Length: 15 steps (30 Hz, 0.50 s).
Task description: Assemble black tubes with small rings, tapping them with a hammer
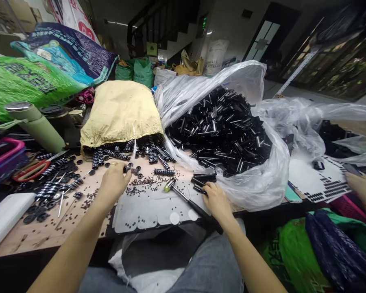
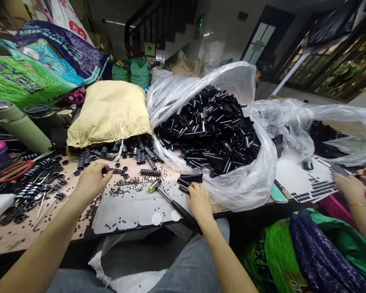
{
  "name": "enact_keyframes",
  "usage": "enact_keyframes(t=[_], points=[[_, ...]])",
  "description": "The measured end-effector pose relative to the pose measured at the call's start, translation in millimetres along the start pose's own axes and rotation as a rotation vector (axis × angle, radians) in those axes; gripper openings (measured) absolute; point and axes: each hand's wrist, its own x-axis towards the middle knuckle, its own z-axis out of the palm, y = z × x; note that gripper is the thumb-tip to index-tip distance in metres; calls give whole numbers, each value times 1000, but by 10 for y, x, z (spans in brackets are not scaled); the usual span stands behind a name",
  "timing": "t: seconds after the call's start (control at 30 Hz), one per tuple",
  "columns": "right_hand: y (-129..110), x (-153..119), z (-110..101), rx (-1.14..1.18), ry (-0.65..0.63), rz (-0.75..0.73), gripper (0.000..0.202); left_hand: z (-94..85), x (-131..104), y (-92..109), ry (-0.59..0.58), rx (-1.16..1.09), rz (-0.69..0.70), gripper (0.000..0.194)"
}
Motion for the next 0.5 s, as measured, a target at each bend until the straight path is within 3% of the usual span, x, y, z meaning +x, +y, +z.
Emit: enact_keyframes(t=[0.1, 0.17, 0.23, 0.33, 0.43, 0.5], points=[[19, 41, 3, 213, 40, 74, 12, -73, -334, 15, -104, -42, 90, 20], [-43, 78, -29, 397, 77, 110, 12, 43, -470, 54, -154, -154, 134, 19], [-184, 104, -73, 746, 51, 182, 16, 219, -544, 122, -126, -340, 148, 22], [-527, 86, -87, 1244, -104, 283, 32, 434, -615, 290, -116, -733, 91, 28], [-898, 8, -9, 1333, -274, 262, 39, 523, -688, 478, -274, -1106, -40, 33], [-1066, -43, 37, 1410, -348, 258, 40, 532, -725, 546, -365, -1232, -135, 35]])
